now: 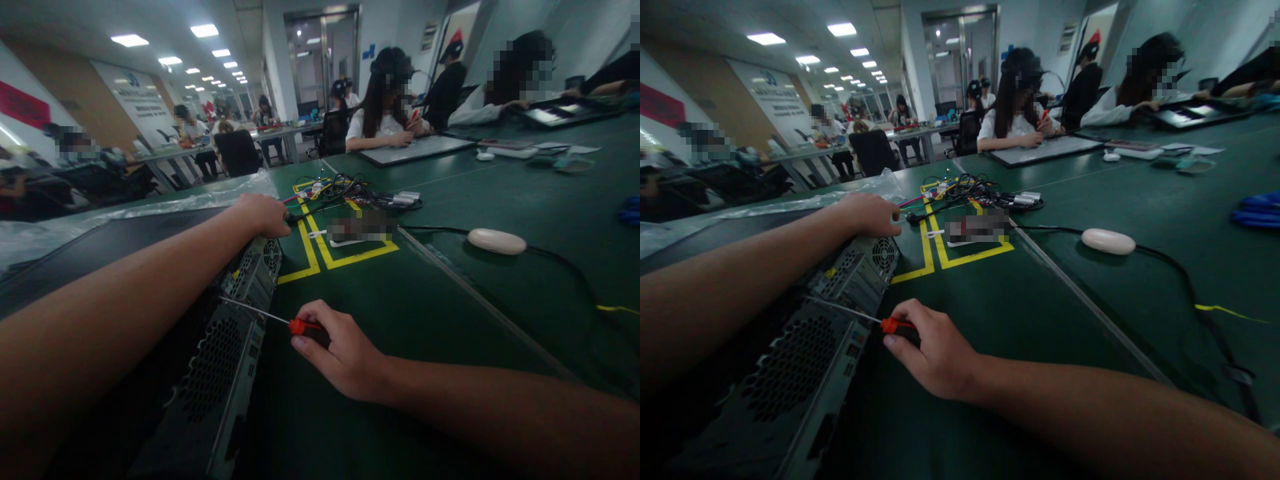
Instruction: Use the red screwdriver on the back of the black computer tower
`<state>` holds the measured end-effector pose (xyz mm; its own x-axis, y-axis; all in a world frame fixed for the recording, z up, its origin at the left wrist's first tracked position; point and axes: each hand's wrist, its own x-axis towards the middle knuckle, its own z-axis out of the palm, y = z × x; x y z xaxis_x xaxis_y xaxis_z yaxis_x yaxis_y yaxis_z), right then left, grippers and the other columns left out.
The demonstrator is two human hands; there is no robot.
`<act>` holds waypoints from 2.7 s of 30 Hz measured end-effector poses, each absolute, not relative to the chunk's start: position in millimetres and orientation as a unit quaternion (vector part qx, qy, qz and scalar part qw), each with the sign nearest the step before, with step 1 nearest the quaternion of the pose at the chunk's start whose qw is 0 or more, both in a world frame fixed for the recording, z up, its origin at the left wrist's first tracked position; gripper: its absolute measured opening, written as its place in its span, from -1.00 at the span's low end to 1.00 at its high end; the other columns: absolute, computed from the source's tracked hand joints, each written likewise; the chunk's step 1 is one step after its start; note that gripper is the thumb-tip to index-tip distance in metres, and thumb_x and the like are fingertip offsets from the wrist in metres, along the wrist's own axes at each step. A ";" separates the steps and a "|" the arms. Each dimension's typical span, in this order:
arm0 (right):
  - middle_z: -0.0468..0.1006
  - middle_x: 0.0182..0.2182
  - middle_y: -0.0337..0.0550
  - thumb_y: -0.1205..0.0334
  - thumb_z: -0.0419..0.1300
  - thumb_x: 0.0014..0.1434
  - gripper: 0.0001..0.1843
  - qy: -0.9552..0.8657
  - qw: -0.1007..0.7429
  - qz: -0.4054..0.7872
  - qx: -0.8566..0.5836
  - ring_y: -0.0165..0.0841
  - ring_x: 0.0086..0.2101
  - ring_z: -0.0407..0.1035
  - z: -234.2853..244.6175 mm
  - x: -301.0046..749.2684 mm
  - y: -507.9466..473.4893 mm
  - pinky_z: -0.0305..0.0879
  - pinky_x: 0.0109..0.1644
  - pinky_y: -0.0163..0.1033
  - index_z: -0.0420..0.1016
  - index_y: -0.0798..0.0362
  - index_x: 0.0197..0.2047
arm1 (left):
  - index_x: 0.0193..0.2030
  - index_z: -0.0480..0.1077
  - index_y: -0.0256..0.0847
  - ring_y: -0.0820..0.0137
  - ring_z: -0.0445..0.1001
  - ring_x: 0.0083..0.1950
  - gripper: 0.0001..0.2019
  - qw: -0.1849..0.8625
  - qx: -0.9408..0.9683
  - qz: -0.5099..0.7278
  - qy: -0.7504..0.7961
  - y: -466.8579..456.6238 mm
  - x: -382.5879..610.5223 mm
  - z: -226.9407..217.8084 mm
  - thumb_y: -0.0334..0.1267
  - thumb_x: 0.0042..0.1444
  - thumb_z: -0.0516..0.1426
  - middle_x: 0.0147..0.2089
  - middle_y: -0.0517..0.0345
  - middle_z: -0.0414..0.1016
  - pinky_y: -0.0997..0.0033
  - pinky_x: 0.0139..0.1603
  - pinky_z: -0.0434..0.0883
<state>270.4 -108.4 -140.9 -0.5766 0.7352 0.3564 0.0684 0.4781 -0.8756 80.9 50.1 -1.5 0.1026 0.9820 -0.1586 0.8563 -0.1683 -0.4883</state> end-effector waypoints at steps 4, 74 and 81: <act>0.48 -0.31 -0.28 0.21 0.25 0.39 -0.88 -0.773 0.376 0.439 -0.261 -0.38 -0.37 0.34 -140.6 270.7 -108.7 0.29 -0.23 -0.23 0.40 0.00 -0.06 | 0.34 0.52 -0.05 -0.09 0.52 0.28 -0.38 0.143 -0.723 0.231 -0.635 49.6 81.0 -1.6 0.14 0.24 0.06 0.34 -0.16 0.57 -0.01 0.15 0.49; 0.53 -0.26 -0.23 0.25 0.27 0.37 -0.85 -0.777 0.394 0.419 -0.257 -0.35 -0.32 0.41 -144.1 269.4 -106.6 0.34 -0.20 -0.21 0.37 0.00 -0.06 | 0.35 0.52 -0.11 -0.12 0.53 0.27 -0.38 0.139 -0.723 0.223 -0.639 49.0 82.3 -1.8 0.11 0.24 0.09 0.31 -0.19 0.58 -0.09 0.20 0.49; 0.53 -0.26 -0.23 0.26 0.27 0.37 -0.86 -0.775 0.395 0.421 -0.257 -0.36 -0.33 0.40 -142.5 269.2 -106.7 0.35 -0.17 -0.21 0.39 0.01 -0.06 | 0.34 0.54 -0.05 -0.16 0.52 0.26 -0.37 0.132 -0.727 0.203 -0.643 49.8 80.2 -2.6 0.14 0.21 0.13 0.29 -0.17 0.60 -0.14 0.19 0.48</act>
